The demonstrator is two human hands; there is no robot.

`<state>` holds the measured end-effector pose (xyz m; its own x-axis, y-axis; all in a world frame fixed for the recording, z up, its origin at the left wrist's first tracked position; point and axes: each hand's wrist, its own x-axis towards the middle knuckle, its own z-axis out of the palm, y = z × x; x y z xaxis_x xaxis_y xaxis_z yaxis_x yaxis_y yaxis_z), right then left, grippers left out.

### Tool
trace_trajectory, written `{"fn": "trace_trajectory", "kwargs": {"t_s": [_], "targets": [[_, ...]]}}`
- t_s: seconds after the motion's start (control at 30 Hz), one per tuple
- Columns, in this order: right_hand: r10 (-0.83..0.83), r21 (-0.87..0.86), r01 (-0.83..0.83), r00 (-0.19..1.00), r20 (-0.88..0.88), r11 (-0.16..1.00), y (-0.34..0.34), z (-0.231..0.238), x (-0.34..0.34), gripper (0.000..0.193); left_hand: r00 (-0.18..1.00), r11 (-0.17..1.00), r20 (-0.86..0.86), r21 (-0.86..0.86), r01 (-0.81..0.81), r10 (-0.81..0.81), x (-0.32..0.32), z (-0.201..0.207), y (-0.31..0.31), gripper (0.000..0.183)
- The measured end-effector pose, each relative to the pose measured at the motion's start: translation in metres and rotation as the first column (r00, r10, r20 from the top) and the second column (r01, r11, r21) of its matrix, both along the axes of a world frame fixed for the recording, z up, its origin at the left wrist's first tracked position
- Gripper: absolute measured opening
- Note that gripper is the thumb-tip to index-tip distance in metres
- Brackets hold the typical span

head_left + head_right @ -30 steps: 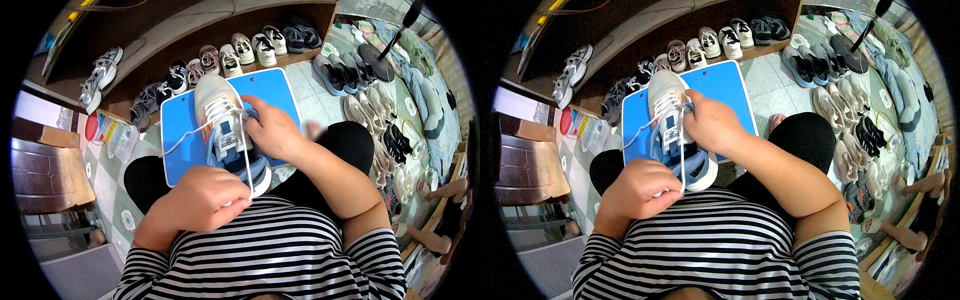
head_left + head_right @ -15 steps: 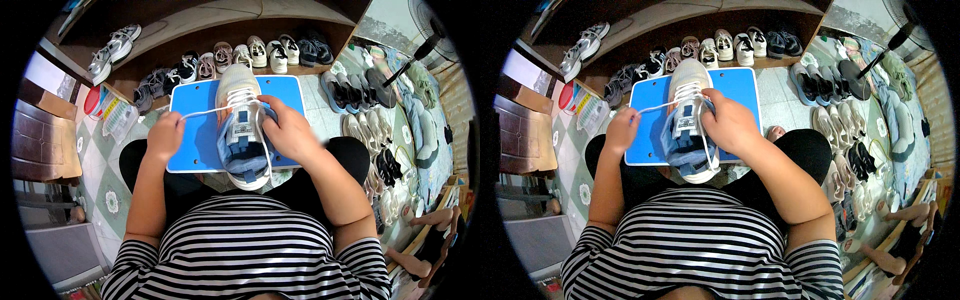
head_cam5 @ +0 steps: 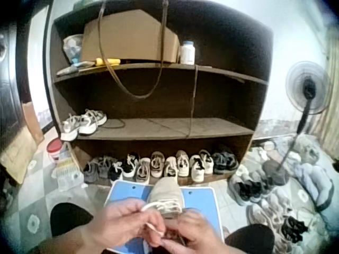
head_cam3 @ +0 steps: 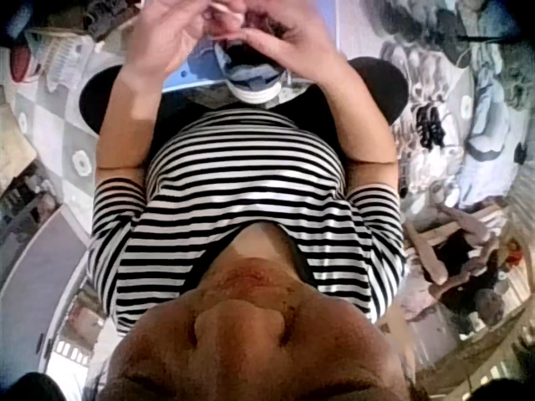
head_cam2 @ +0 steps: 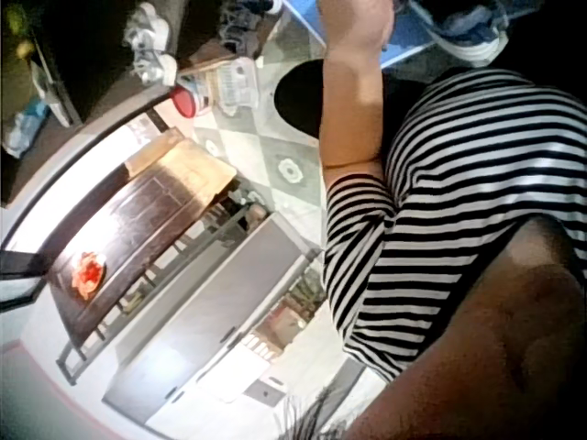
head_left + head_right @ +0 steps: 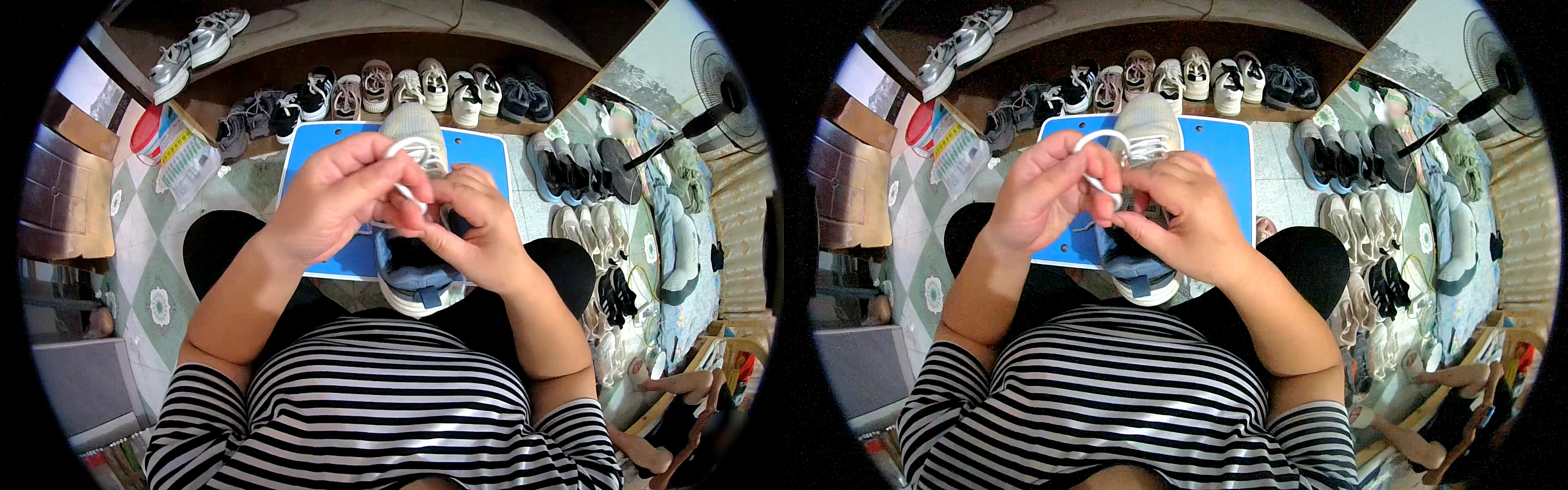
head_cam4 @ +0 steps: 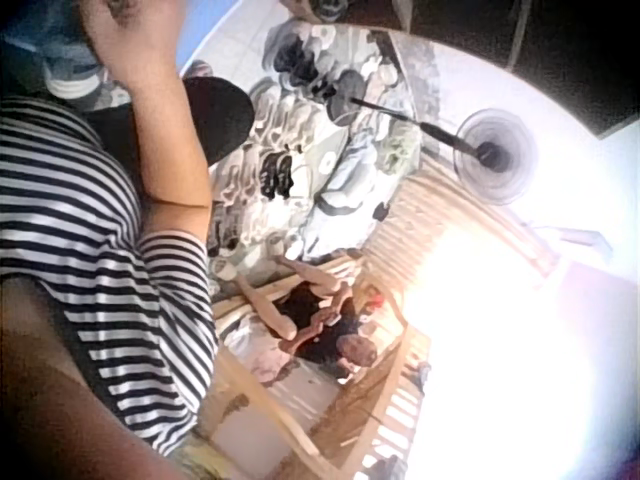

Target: The person laces a sneaker with white laces by hand while sitting on a mat on the floor near a shoe rack.

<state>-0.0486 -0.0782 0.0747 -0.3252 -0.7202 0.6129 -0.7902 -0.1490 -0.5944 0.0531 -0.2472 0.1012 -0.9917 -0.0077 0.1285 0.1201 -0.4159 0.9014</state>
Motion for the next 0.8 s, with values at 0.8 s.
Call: {"fn": "trace_trajectory", "kwargs": {"t_s": [0.8], "targets": [[-0.005, 0.031, -0.019, 0.780, 0.625, 0.999, -0.031, 0.000, -0.029, 0.019, 0.996, 0.974, 0.088, -0.226, 0.011, 0.009, -0.010, -0.067, -0.068, 0.015]]}}
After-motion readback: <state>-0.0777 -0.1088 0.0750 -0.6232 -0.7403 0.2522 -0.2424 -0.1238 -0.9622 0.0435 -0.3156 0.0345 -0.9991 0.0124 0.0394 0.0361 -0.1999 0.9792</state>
